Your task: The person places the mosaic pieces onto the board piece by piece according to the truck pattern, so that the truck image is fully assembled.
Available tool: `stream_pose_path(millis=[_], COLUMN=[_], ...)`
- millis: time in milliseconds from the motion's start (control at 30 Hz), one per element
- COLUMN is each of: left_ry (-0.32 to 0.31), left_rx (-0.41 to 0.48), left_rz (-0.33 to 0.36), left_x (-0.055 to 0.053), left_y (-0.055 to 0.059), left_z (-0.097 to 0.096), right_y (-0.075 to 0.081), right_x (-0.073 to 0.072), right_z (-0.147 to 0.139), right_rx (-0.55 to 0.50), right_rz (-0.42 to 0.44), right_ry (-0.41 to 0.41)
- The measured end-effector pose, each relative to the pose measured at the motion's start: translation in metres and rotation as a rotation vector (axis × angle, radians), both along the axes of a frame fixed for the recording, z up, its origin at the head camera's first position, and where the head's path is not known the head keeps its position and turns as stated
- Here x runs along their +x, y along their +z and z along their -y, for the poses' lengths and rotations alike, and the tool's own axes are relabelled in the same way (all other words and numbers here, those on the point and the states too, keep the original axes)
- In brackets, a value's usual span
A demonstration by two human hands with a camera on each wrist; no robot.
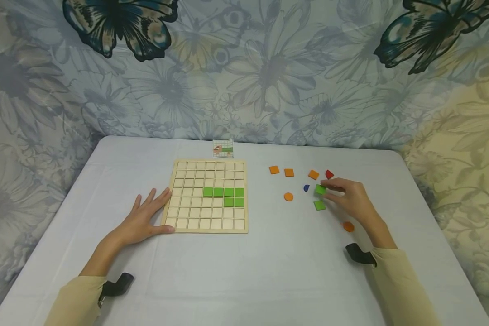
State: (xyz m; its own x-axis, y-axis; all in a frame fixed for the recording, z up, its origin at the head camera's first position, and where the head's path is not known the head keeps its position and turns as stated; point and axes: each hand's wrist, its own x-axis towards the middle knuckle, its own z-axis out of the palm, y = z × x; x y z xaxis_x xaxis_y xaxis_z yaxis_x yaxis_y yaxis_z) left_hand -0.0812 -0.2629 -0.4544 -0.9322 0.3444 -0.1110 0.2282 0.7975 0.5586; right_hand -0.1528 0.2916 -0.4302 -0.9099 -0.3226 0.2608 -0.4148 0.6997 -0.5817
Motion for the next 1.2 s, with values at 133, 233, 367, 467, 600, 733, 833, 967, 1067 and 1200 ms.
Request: stream_pose_path(millis=[133, 233, 367, 467, 600, 733, 833, 967, 1067, 1200], left_ry=[-0.003, -0.005, -0.006, -0.004, -0.003, -0.007, -0.009, -0.008, -0.006, 0.001], left_rx=[0.001, 0.003, 0.004, 0.001, 0.0, 0.001, -0.002, 0.003, 0.004, -0.01], left_rz=[0.004, 0.006, 0.007, 0.006, 0.006, 0.01, 0.009, 0.01, 0.013, 0.007], left_x=[-0.001, -0.001, -0.001, -0.001, -0.001, -0.002, -0.002, -0.002, -0.002, 0.0], left_y=[0.0, 0.0, 0.0, 0.0, 0.0, -0.001, -0.002, -0.002, -0.002, 0.0], left_z=[0.0, 0.0, 0.0, -0.001, -0.001, -0.001, -0.001, -0.001, -0.001, 0.001], right_y=[0.001, 0.002, 0.002, 0.002, 0.002, 0.0, -0.001, 0.0, -0.001, -0.002], right_x=[-0.003, -0.004, -0.005, -0.005, -0.005, -0.004, -0.005, -0.007, -0.008, -0.009], right_z=[0.008, 0.013, 0.02, 0.024, 0.028, 0.036, 0.045, 0.056, 0.061, 0.069], right_rx=[-0.003, -0.012, -0.033, -0.05, -0.056, -0.055, -0.058, -0.059, -0.052, -0.044], right_rz=[-0.005, -0.004, 0.003, 0.01, 0.027, 0.063, 0.068, 0.042, 0.037, 0.041], right_ry=[0.012, 0.023, 0.042, 0.054, 0.062, 0.083, 0.109, 0.123, 0.121, 0.13])
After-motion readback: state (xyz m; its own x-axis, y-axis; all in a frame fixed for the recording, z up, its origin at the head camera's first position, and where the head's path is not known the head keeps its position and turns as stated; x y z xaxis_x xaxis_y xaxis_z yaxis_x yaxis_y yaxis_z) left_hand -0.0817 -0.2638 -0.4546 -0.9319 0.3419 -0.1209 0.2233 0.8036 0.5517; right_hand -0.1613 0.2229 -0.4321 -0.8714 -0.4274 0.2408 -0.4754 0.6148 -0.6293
